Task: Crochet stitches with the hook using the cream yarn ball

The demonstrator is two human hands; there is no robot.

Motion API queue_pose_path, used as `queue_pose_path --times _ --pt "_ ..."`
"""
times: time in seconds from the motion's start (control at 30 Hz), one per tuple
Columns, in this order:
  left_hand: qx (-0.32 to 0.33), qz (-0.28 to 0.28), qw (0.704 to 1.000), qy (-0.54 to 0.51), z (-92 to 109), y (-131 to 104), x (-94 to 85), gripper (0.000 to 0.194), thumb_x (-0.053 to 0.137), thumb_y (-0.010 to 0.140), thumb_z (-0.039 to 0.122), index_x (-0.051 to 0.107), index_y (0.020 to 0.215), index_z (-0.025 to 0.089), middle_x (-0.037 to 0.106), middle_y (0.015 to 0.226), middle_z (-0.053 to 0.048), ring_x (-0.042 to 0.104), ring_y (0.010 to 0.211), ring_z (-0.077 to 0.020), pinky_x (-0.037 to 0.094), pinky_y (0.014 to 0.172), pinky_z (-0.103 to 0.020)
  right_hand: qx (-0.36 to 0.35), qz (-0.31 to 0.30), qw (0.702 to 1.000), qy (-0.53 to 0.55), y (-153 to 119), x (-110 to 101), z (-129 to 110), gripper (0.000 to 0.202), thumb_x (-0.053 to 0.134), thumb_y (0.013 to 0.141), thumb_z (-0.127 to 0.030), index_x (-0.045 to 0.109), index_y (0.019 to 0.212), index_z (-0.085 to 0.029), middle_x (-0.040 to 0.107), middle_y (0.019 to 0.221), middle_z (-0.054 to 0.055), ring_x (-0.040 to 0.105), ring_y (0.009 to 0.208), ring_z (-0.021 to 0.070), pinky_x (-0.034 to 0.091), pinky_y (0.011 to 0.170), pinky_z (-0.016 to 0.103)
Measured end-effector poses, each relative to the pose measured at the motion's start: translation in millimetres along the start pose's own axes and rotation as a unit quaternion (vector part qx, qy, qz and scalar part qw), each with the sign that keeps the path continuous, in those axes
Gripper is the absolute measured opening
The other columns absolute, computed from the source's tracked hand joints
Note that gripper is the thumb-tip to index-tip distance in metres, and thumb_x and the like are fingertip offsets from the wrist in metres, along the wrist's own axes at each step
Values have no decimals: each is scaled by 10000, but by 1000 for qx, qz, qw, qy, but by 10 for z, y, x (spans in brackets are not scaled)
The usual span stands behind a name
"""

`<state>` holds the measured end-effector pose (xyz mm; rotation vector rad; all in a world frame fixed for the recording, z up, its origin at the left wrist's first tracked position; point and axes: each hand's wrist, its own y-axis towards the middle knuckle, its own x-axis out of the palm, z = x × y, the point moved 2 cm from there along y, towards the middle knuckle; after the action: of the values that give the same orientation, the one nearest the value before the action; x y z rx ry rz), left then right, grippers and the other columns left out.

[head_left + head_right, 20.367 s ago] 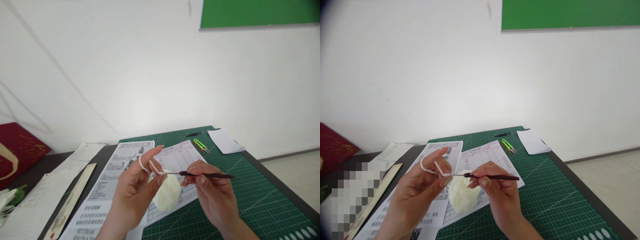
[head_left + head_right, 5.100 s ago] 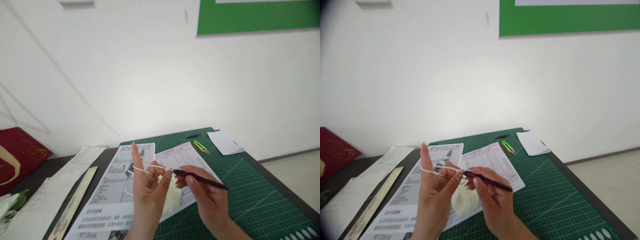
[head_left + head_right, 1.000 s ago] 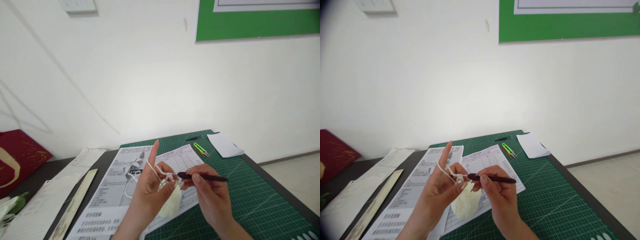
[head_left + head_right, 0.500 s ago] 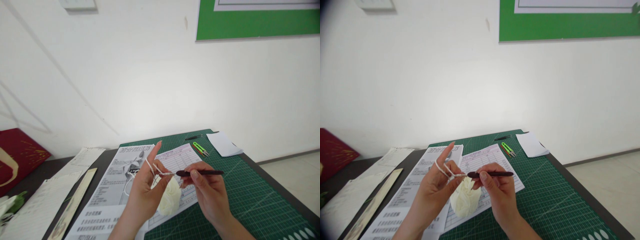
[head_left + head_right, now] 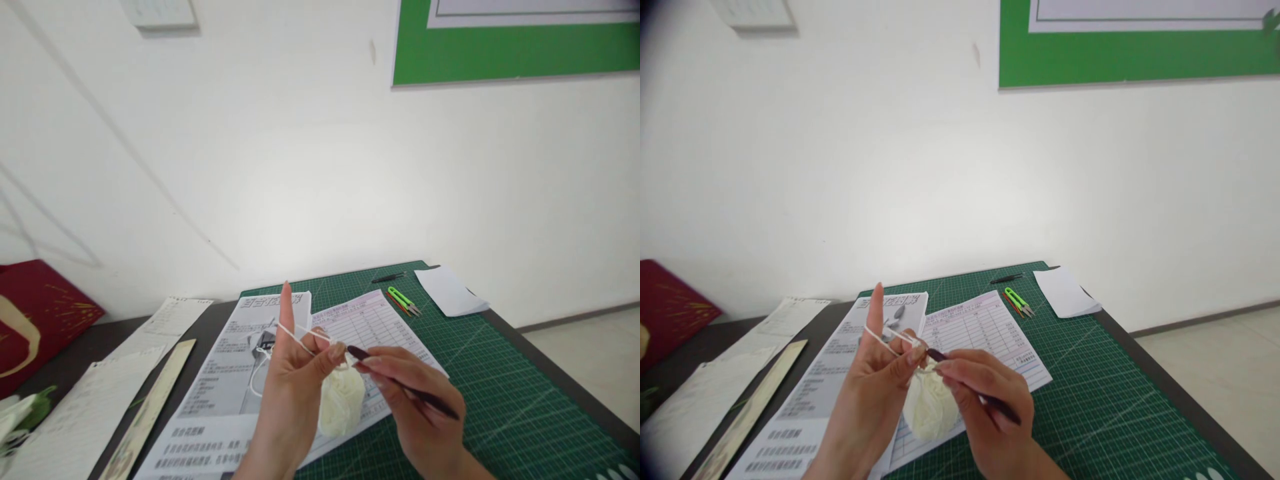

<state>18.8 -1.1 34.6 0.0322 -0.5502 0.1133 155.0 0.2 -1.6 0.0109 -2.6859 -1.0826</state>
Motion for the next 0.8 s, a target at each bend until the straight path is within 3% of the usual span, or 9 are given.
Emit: queue_pose_path --times 0.1,0.17,0.27,0.37,0.5,0.6,0.7,0.8 --pt "-39 -29 999 -19 8 14 -14 1028 714 712 59 107 1479 374 581 602 62 531 570 -102 413 631 -248 -1 -4 1000 9 -6 -1 -13 329 637 758 2 750 962 -231 770 897 51 727 807 186 599 729 258" --pt "-46 -54 997 -1 37 25 -32 1014 717 707 65 137 1473 389 567 603 66 540 577 -106 412 636 -253 86 23 992 89 8 -11 44 229 667 786 -82 754 923 -243 776 843 31 733 731 164 603 680 233" --pt "-12 -65 996 59 79 24 -53 1013 727 715 92 136 1457 445 544 607 79 523 580 -92 399 622 -225 218 48 956 192 34 -15 146 101 722 779 -209 759 868 -239 782 784 27 729 625 137 599 614 198" --pt "36 -29 991 125 59 11 -61 996 731 720 120 144 1459 439 548 625 76 500 595 -88 400 617 -211 250 49 948 191 58 -13 172 89 737 766 -224 760 852 -232 781 747 32 729 614 139 601 592 194" --pt "90 36 980 173 -41 1 -51 992 723 726 148 121 1476 391 560 617 77 510 615 -109 429 651 -241 193 59 975 88 45 -10 103 152 719 766 -138 761 854 -255 776 739 8 717 575 125 590 555 174" --pt "98 60 981 159 -89 -9 -27 1028 720 729 136 65 1476 401 557 588 92 496 571 -99 423 628 -233 77 34 996 -17 9 -5 14 320 677 754 -27 745 946 -273 775 789 10 715 615 129 589 595 194" --pt "73 65 990 97 -75 -25 6 1045 717 719 93 65 1475 399 572 594 90 505 550 -89 419 607 -224 -43 -29 995 -83 -34 14 -56 471 624 723 63 710 1070 -243 768 897 58 722 736 180 600 666 264" --pt "21 51 998 28 -28 -32 29 1038 719 698 65 97 1490 316 567 578 81 508 535 -86 412 579 -211 -54 -30 996 -66 -54 29 -58 462 602 725 73 716 1062 -220 758 924 74 718 793 197 603 687 282"
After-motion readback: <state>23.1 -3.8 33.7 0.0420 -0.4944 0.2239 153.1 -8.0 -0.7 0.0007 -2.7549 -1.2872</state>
